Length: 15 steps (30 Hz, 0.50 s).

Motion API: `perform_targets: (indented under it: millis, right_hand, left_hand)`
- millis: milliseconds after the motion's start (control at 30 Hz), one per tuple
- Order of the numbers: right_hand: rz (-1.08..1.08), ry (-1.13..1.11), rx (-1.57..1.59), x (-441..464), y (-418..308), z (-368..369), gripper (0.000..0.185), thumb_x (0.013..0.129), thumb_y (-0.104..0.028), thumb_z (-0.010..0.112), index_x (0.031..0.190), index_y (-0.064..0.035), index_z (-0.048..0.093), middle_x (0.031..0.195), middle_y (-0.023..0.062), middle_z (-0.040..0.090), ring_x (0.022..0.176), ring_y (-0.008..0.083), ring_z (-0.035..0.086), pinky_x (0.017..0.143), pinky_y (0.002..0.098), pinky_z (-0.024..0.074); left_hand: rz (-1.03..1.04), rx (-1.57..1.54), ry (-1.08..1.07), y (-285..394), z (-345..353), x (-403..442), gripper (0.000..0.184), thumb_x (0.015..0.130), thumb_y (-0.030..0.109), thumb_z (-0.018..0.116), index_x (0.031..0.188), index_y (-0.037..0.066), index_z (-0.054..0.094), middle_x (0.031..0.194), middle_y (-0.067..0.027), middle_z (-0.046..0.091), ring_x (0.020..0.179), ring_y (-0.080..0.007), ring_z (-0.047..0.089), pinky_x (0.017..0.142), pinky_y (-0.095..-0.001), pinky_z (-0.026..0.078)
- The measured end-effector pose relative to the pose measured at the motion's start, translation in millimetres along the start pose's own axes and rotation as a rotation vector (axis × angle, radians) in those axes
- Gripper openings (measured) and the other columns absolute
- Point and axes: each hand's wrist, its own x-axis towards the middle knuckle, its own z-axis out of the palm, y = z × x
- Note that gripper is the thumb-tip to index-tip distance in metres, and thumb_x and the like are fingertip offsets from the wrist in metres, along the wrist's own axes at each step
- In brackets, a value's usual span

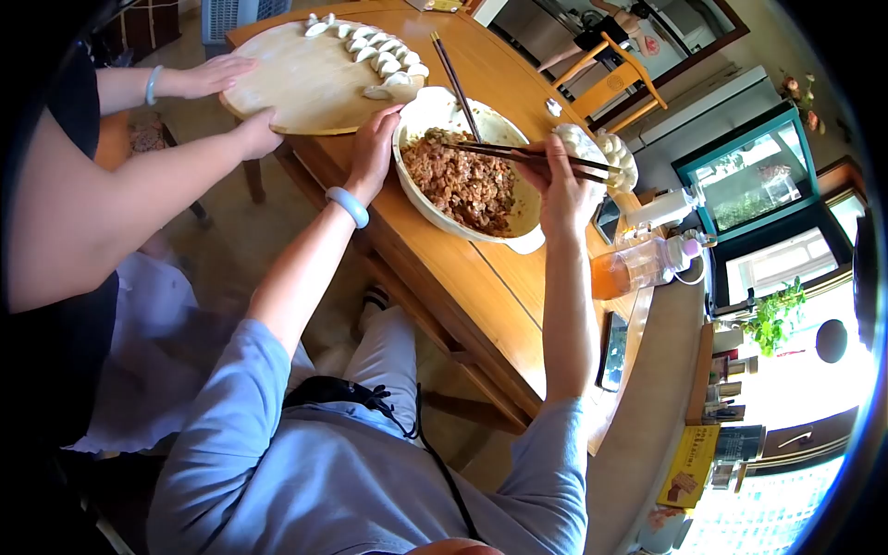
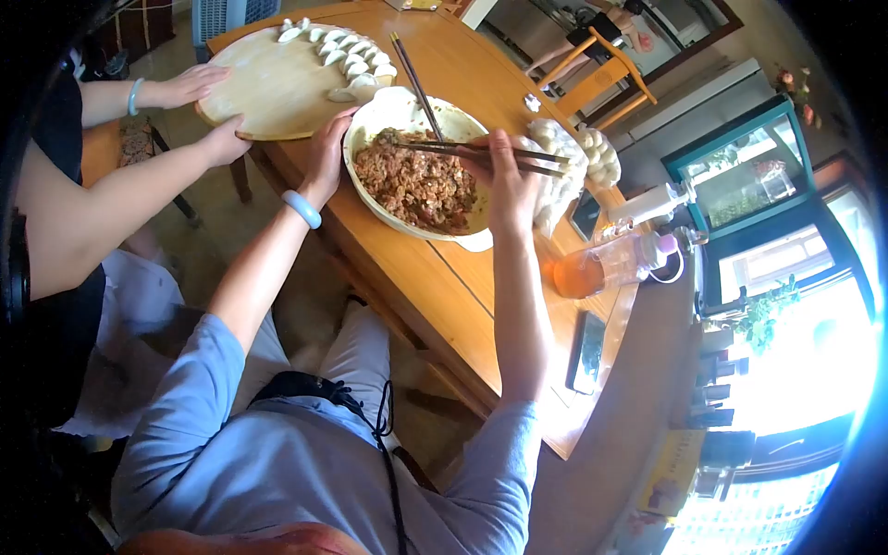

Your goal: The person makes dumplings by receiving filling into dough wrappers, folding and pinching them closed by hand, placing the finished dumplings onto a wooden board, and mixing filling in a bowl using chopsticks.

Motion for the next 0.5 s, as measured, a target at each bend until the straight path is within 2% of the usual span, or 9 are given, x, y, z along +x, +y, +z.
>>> perform_targets:
  millis: [100, 233, 367, 433, 500]
  right_hand:
    - [0.108, -0.111, -0.044, -12, 15, 5, 0.026, 0.089, -0.018, 0.056, 0.095, 0.0069, 0.059, 0.089, 0.0156, 0.063, 0.079, 0.0234, 0.065, 0.069, 0.0339, 0.0583]
    - [0.197, -0.124, -0.208, -9, -5, -37, 0.022, 0.091, -0.015, 0.051, 0.090, 0.0055, 0.060, 0.084, 0.0163, 0.064, 0.076, 0.0259, 0.066, 0.067, 0.0320, 0.0572]
    - [0.073, 0.068, -0.343, -19, -57, -65, 0.026, 0.091, -0.020, 0.050, 0.086, 0.0029, 0.060, 0.082, 0.0142, 0.065, 0.072, 0.0220, 0.067, 0.063, 0.0277, 0.0557]
    - [0.076, 0.014, -0.351, -20, -57, -80, 0.026, 0.091, -0.022, 0.052, 0.087, 0.0025, 0.061, 0.081, 0.0135, 0.065, 0.071, 0.0211, 0.067, 0.063, 0.0270, 0.0554]
    - [0.139, -0.031, -0.435, -23, -47, -79, 0.026, 0.089, -0.020, 0.054, 0.082, 0.0036, 0.062, 0.078, 0.0123, 0.065, 0.070, 0.0183, 0.066, 0.066, 0.0274, 0.0553]
  left_hand:
    - [0.012, 0.026, 0.005, -4, -2, 4, 0.036, 0.087, 0.020, 0.046, 0.109, -0.005, 0.058, 0.107, -0.0139, 0.061, 0.100, -0.0181, 0.055, 0.090, -0.0280, 0.038]
    - [0.027, 0.115, 0.025, 6, 1, -2, 0.035, 0.088, 0.021, 0.047, 0.109, -0.005, 0.058, 0.104, -0.0125, 0.062, 0.095, -0.0165, 0.056, 0.086, -0.0267, 0.040]
    - [-0.025, -0.005, 0.026, 0, 2, -2, 0.034, 0.088, 0.021, 0.048, 0.108, -0.004, 0.058, 0.102, -0.0121, 0.063, 0.094, -0.0163, 0.057, 0.086, -0.0271, 0.041]
    - [0.027, 0.019, 0.030, -9, 0, 2, 0.034, 0.088, 0.021, 0.048, 0.107, -0.005, 0.058, 0.102, -0.0128, 0.063, 0.095, -0.0170, 0.057, 0.086, -0.0275, 0.042]
    - [0.072, 0.108, 0.031, 10, 3, -6, 0.035, 0.088, 0.021, 0.049, 0.108, -0.005, 0.058, 0.103, -0.0150, 0.062, 0.096, -0.0191, 0.058, 0.085, -0.0294, 0.044]
